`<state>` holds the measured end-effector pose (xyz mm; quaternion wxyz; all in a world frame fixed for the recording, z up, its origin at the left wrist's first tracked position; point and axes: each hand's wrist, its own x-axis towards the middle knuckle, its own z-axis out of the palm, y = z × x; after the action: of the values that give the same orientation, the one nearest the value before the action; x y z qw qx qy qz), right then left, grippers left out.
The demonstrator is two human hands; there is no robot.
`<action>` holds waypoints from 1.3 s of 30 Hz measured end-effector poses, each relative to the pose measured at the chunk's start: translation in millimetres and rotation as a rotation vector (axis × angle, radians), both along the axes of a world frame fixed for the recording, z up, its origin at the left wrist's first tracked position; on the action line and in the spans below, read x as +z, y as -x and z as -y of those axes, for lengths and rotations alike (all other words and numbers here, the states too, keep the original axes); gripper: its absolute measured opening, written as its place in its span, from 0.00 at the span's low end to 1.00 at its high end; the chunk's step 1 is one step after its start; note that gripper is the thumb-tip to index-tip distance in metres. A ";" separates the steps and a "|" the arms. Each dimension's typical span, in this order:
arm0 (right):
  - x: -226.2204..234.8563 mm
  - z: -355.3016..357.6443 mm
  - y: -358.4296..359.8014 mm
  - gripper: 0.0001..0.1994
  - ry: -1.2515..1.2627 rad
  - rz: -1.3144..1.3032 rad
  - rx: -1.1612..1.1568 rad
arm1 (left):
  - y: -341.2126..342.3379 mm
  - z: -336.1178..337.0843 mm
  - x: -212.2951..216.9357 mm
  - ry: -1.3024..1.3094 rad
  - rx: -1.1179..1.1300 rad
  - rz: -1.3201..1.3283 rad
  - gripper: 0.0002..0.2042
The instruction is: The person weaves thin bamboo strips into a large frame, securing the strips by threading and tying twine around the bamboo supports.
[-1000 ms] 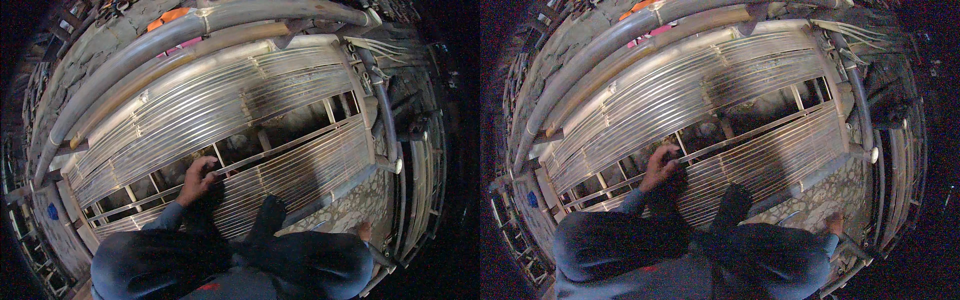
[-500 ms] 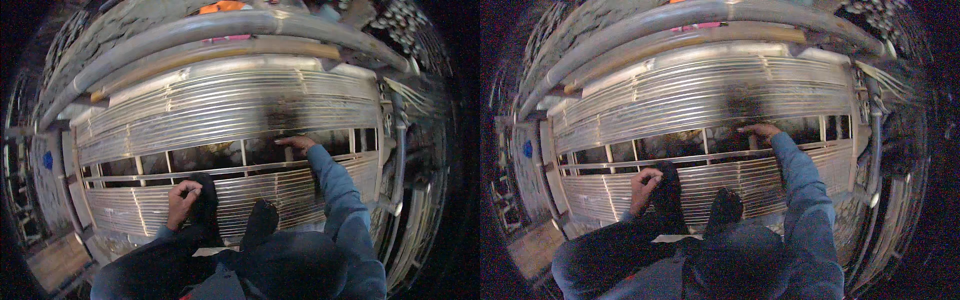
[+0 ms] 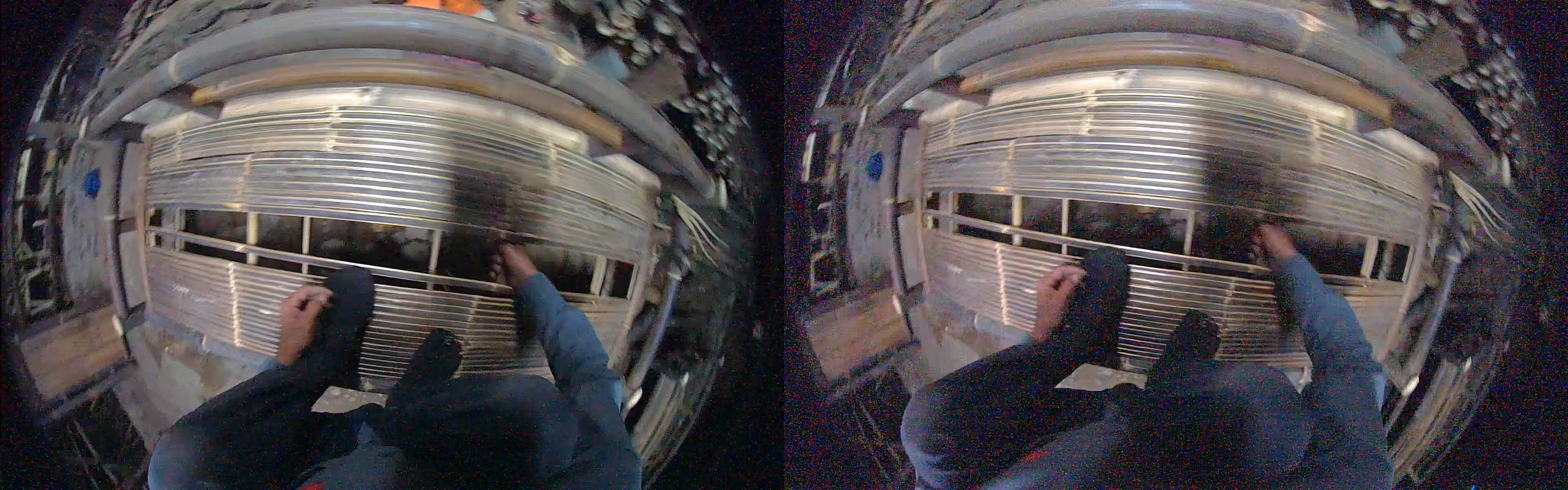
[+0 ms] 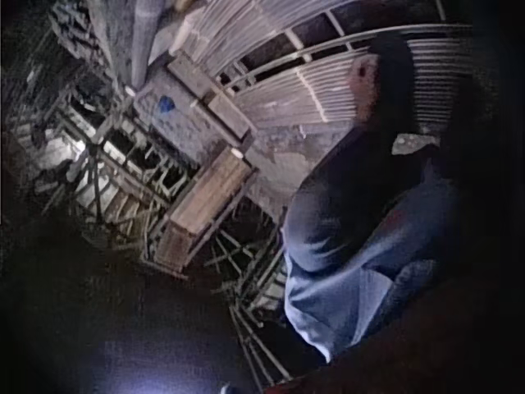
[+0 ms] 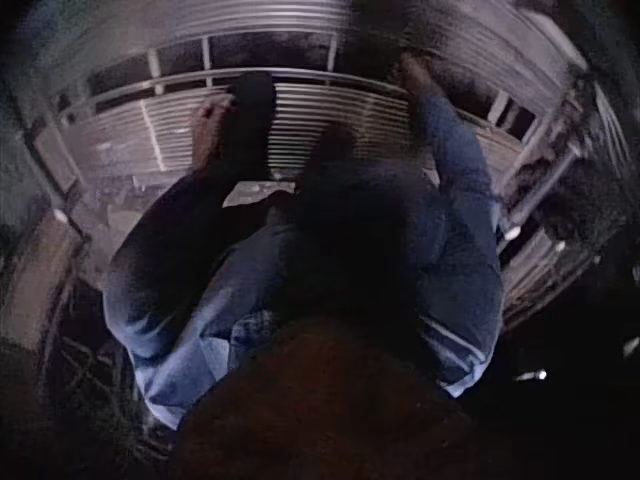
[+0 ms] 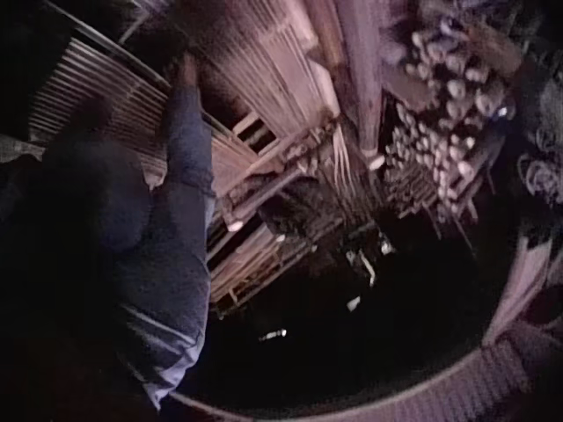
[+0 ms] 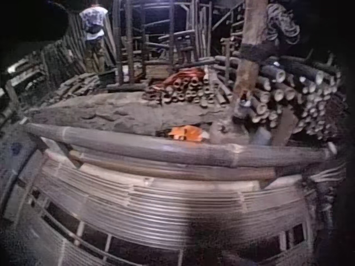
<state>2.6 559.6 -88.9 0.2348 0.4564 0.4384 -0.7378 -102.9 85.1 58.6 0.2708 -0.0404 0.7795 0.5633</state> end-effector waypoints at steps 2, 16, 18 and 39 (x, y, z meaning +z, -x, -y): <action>13.6 -17.7 -0.5 0.06 0.078 -0.044 0.103 | 5.4 -9.1 15.6 0.043 -0.207 -0.032 0.07; 13.4 10.7 19.8 0.10 0.088 0.068 -0.167 | -0.4 49.6 7.4 0.756 -0.069 -0.525 0.14; -2.0 6.6 13.4 0.09 -0.004 0.081 -0.198 | -3.4 56.0 -0.1 0.787 -0.120 -0.480 0.15; 125.7 310.6 65.7 0.18 0.338 -0.322 0.532 | -12.7 54.9 25.8 -0.281 -0.481 0.277 0.11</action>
<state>-63.1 248.9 36.8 0.4188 0.1588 0.4451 -0.7755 -90.1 30.2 84.3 0.5031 0.1066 0.6369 0.5744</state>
